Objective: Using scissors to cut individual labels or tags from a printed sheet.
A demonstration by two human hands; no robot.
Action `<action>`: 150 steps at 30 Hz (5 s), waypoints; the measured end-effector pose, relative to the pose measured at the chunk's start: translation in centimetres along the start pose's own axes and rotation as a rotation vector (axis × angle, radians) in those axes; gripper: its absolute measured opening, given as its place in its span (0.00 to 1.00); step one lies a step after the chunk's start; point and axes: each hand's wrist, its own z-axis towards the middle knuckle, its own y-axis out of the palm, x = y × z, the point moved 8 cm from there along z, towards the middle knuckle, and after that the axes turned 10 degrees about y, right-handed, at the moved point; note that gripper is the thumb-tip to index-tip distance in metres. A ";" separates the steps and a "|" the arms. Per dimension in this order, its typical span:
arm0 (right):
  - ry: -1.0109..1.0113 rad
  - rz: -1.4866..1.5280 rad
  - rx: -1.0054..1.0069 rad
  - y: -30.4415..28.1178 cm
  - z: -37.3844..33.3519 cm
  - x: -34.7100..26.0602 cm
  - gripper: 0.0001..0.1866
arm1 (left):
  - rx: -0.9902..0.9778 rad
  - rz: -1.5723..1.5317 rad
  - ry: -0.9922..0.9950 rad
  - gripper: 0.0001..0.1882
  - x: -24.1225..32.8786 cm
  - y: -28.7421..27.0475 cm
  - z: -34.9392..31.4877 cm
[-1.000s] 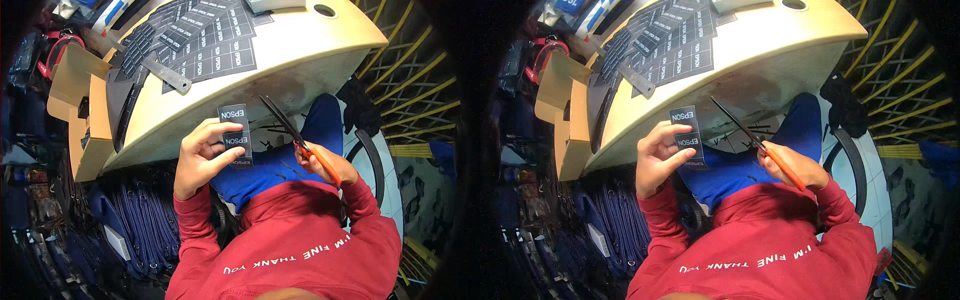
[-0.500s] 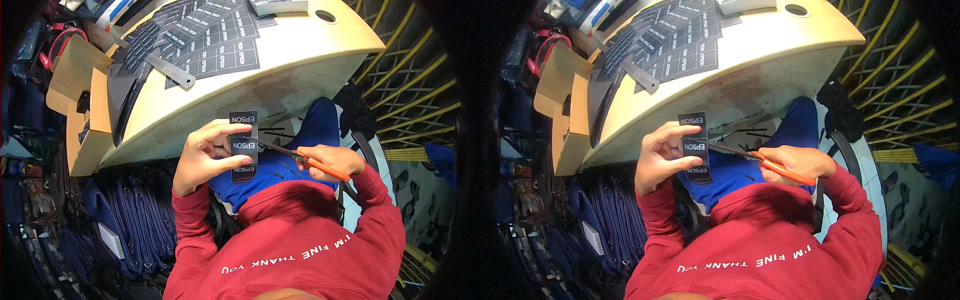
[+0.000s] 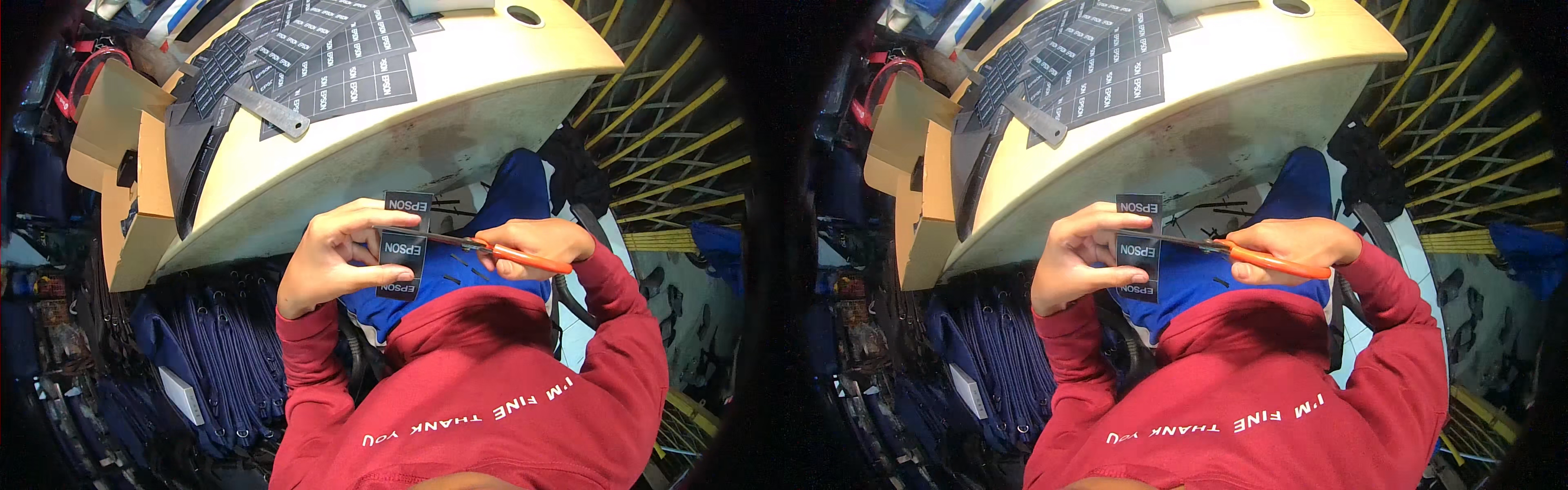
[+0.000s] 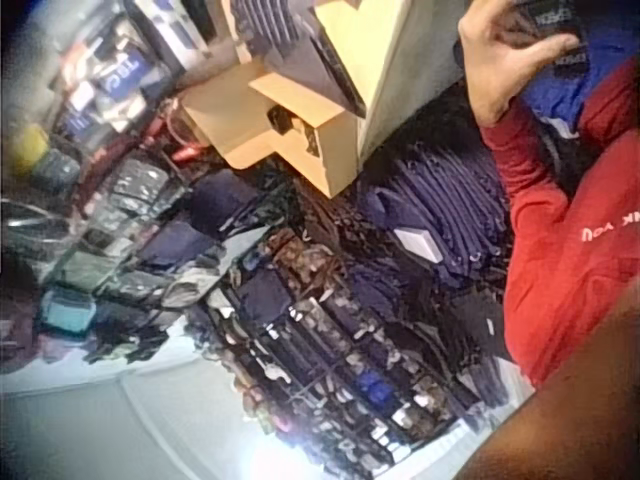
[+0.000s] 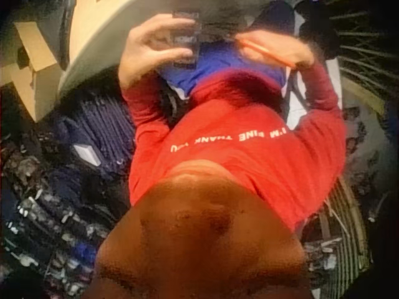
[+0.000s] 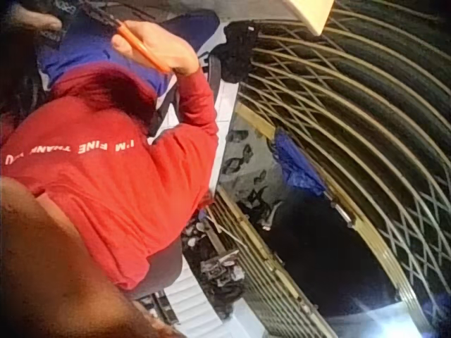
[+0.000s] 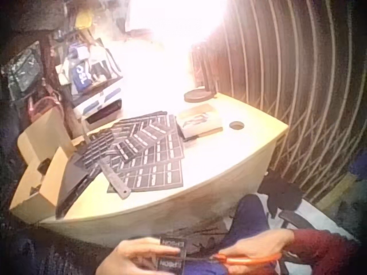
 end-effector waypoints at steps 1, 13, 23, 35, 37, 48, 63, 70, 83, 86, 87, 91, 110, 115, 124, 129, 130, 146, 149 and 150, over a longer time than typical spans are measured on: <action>0.027 -0.002 -0.013 0.0 0.1 0.1 0.18 | -0.014 0.055 0.044 0.29 0.1 -0.1 0.0; 0.024 0.006 -0.029 0.1 0.3 0.8 0.19 | -0.002 -0.014 -0.006 0.28 -0.2 0.2 0.1; 0.047 -0.006 -0.044 0.4 0.4 1.1 0.20 | 0.003 -0.046 0.018 0.28 -0.3 0.4 0.2; -0.062 -0.017 0.002 0.5 0.5 1.2 0.18 | -0.044 0.019 -0.015 0.29 -0.2 0.3 0.2; -0.038 -0.009 -0.013 0.5 0.5 1.1 0.18 | -0.042 0.012 -0.010 0.29 -0.2 0.3 0.1; -0.030 0.018 -0.036 0.6 0.5 1.2 0.18 | -0.047 -0.017 -0.035 0.28 -0.6 0.6 0.1; -0.005 0.000 -0.041 0.7 0.5 1.2 0.18 | -0.062 0.007 -0.027 0.28 -0.2 0.7 0.2; -0.026 -0.001 -0.016 0.6 0.5 1.0 0.18 | -0.046 -0.008 -0.051 0.28 -0.2 0.6 0.2; 0.039 0.115 -0.047 1.0 1.1 1.9 0.21 | -0.056 0.015 -0.024 0.28 0.1 0.6 0.2; 0.121 0.022 -0.014 0.6 0.8 1.5 0.22 | -0.069 0.036 -0.016 0.28 -0.1 0.4 -0.1; 0.121 0.022 -0.014 0.6 0.8 1.6 0.22 | -0.070 0.036 -0.016 0.28 -0.1 0.4 -0.1; 0.105 0.030 -0.017 0.5 0.7 1.5 0.24 | -0.071 0.026 -0.007 0.28 0.0 0.3 -0.1; 0.157 0.014 0.023 0.3 0.4 1.5 0.24 | -0.080 0.063 -0.012 0.28 0.2 0.1 -0.2; 0.160 0.008 0.026 0.2 0.5 1.9 0.24 | -0.082 0.021 -0.007 0.27 -0.2 0.2 -0.2; 0.163 -0.028 0.050 0.1 0.5 1.8 0.26 | -0.073 -0.028 -0.014 0.27 -0.4 0.2 -0.3; 0.171 -0.057 0.063 0.1 0.5 2.0 0.28 | -0.087 0.055 0.018 0.27 -0.1 0.2 -0.2; 0.172 -0.065 0.079 0.0 0.5 1.9 0.28 | -0.055 0.035 0.012 0.28 0.0 0.1 -0.2; 0.246 0.180 0.274 0.0 -1.1 7.9 0.23 | 0.195 -0.039 0.010 0.33 1.4 -2.9 3.3; 0.313 0.313 0.247 0.1 -1.6 9.1 0.18 | 0.159 -0.022 0.060 0.34 2.8 -3.8 7.0; 0.269 0.326 0.279 0.3 -1.6 9.5 0.17 | 0.138 -0.020 0.090 0.34 3.1 -4.0 8.7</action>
